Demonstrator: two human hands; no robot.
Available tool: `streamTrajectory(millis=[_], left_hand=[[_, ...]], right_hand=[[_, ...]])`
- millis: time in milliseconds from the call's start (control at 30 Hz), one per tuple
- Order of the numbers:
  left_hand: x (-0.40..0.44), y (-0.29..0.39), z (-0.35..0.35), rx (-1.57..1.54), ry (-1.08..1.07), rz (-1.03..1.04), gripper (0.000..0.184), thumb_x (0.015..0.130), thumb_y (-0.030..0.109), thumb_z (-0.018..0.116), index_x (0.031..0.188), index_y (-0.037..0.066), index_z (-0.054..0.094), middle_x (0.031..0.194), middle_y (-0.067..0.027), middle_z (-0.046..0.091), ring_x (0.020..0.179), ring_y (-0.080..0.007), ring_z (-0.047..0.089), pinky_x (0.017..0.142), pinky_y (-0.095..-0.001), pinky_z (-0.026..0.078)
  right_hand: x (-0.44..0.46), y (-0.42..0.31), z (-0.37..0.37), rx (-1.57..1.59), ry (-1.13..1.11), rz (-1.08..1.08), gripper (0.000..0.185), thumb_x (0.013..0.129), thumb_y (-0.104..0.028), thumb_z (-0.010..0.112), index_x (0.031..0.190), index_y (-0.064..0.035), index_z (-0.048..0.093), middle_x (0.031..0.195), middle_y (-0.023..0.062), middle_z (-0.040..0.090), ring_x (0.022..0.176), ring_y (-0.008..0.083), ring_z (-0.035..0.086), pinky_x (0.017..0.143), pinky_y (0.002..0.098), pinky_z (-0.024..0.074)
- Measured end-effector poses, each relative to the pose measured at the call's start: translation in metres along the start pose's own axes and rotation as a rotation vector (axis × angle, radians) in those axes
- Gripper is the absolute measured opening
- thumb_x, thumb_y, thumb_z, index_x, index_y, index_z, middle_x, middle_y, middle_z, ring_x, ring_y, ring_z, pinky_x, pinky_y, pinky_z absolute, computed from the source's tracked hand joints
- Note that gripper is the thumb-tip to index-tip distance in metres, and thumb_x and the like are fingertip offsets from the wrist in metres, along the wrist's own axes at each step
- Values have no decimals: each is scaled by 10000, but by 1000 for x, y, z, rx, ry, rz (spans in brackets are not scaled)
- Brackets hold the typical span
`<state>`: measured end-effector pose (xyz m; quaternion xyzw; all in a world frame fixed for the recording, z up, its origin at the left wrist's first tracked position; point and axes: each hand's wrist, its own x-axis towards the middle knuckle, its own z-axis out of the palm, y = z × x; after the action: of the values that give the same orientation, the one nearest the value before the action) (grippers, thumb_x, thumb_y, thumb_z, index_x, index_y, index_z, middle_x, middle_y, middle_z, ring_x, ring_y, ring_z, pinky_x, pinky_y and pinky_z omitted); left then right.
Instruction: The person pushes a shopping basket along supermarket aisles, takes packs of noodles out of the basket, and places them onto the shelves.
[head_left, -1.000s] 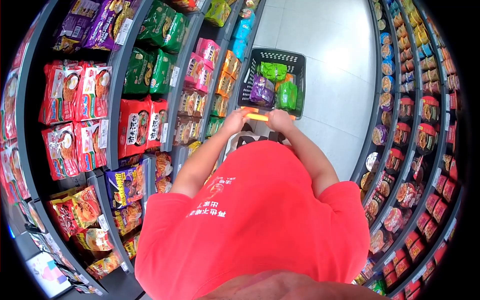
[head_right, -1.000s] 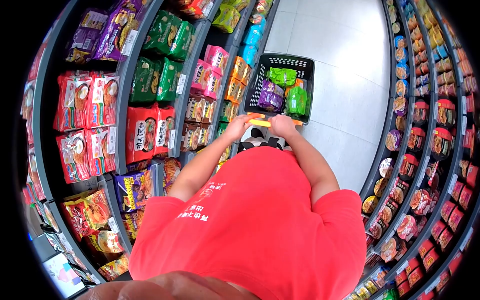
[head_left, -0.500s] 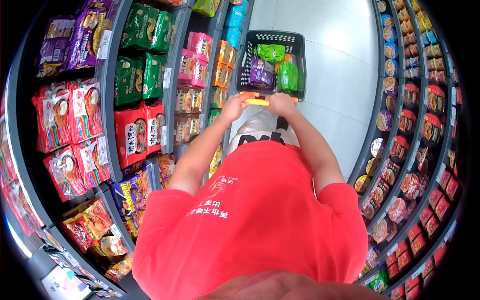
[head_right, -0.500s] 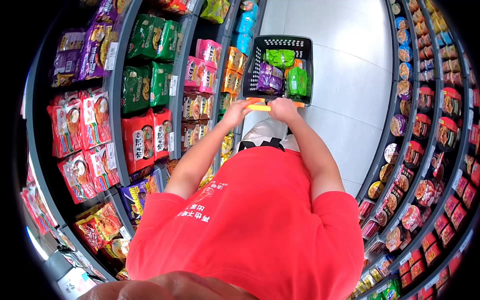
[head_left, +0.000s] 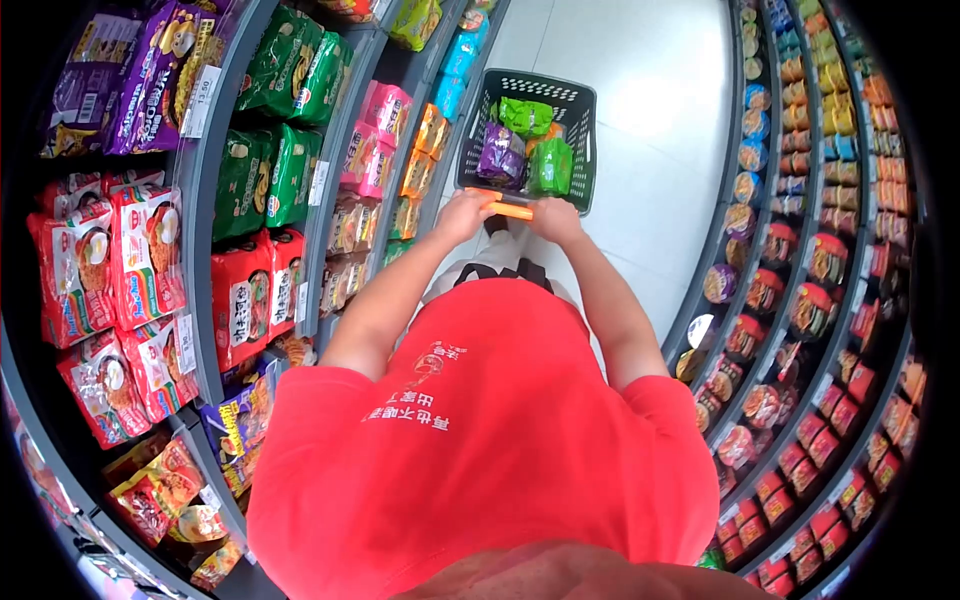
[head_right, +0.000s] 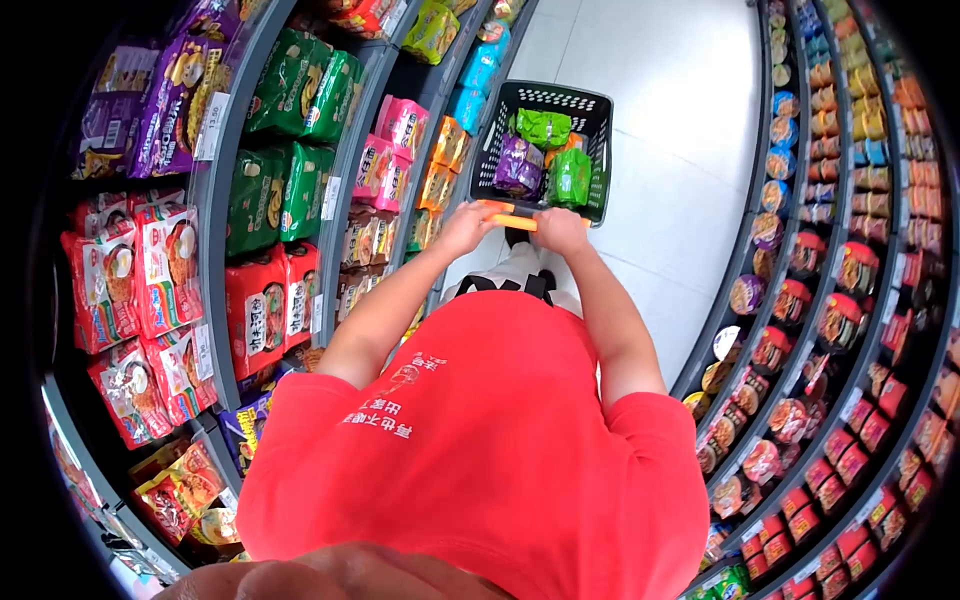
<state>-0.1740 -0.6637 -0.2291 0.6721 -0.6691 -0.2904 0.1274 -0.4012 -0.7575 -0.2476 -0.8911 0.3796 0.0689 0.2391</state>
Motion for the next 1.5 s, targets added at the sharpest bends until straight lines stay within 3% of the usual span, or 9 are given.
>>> streamTrajectory(millis=[167, 400, 633, 867, 933, 1033, 1133, 1300, 1500], left_hand=[[33, 0, -16, 20, -64, -85, 325, 921, 318, 661, 1210, 172, 697, 1196, -54, 672, 1145, -295, 581, 991, -412, 473], [62, -9, -26, 8, -22, -66, 271, 919, 322, 661, 1155, 200, 717, 1097, -58, 666, 1109, -288, 582, 941, -440, 500], [82, -17, -32, 52, 83, 35, 216, 900, 296, 675, 1077, 189, 737, 1027, -52, 676, 1012, -287, 609, 887, -427, 504], [105, -27, -35, -15, 119, 33, 213, 891, 262, 690, 1075, 167, 738, 1037, -60, 686, 1063, -291, 610, 901, -427, 501], [111, -28, -38, -19, 113, 29, 218, 891, 257, 691, 1082, 163, 737, 1046, -60, 687, 1081, -295, 605, 905, -428, 501], [121, -29, -43, 2, 3, -44, 302, 906, 276, 671, 1194, 194, 711, 1200, -26, 681, 1168, -280, 584, 979, -398, 489], [132, -30, -39, -50, 66, -37, 237, 913, 288, 667, 1115, 179, 729, 1084, -55, 676, 1112, -292, 590, 931, -448, 497], [157, -27, -36, -52, -8, -75, 250, 925, 314, 659, 1151, 221, 715, 1100, -57, 661, 1139, -290, 579, 942, -451, 493], [182, 5, -27, -32, -25, -147, 303, 922, 338, 668, 1194, 210, 706, 1134, -62, 666, 1151, -295, 577, 961, -442, 489]], right_hand=[[28, 11, -4, -20, -35, 73, 203, 846, -285, 630, 931, -137, 740, 845, 142, 729, 788, 349, 719, 715, 479, 581], [52, 17, -20, -30, -37, 126, 223, 858, -293, 629, 973, -129, 728, 859, 151, 729, 803, 341, 718, 718, 477, 577], [73, 18, -31, -12, -91, 216, 220, 864, -288, 630, 994, -141, 730, 888, 141, 737, 830, 346, 719, 753, 471, 581], [93, 25, -37, -3, -86, 237, 250, 865, -316, 646, 1021, -135, 720, 933, 129, 740, 868, 323, 720, 769, 459, 583], [99, 29, -38, 4, -101, 224, 253, 870, -320, 643, 1028, -139, 721, 944, 131, 741, 872, 325, 720, 773, 458, 583], [105, 33, -46, 14, -128, 212, 242, 879, -316, 631, 1034, -153, 722, 946, 131, 740, 873, 325, 721, 772, 459, 585], [112, 43, -50, 2, -143, 158, 231, 889, -304, 617, 1044, -169, 722, 943, 125, 738, 873, 327, 721, 770, 462, 586], [122, 67, -62, -3, -158, 103, 255, 901, -310, 603, 1088, -182, 721, 949, 124, 737, 872, 332, 722, 770, 466, 587], [130, 111, -87, 11, -207, 41, 255, 893, -342, 609, 1009, -141, 716, 914, 150, 733, 865, 359, 711, 764, 485, 567]])
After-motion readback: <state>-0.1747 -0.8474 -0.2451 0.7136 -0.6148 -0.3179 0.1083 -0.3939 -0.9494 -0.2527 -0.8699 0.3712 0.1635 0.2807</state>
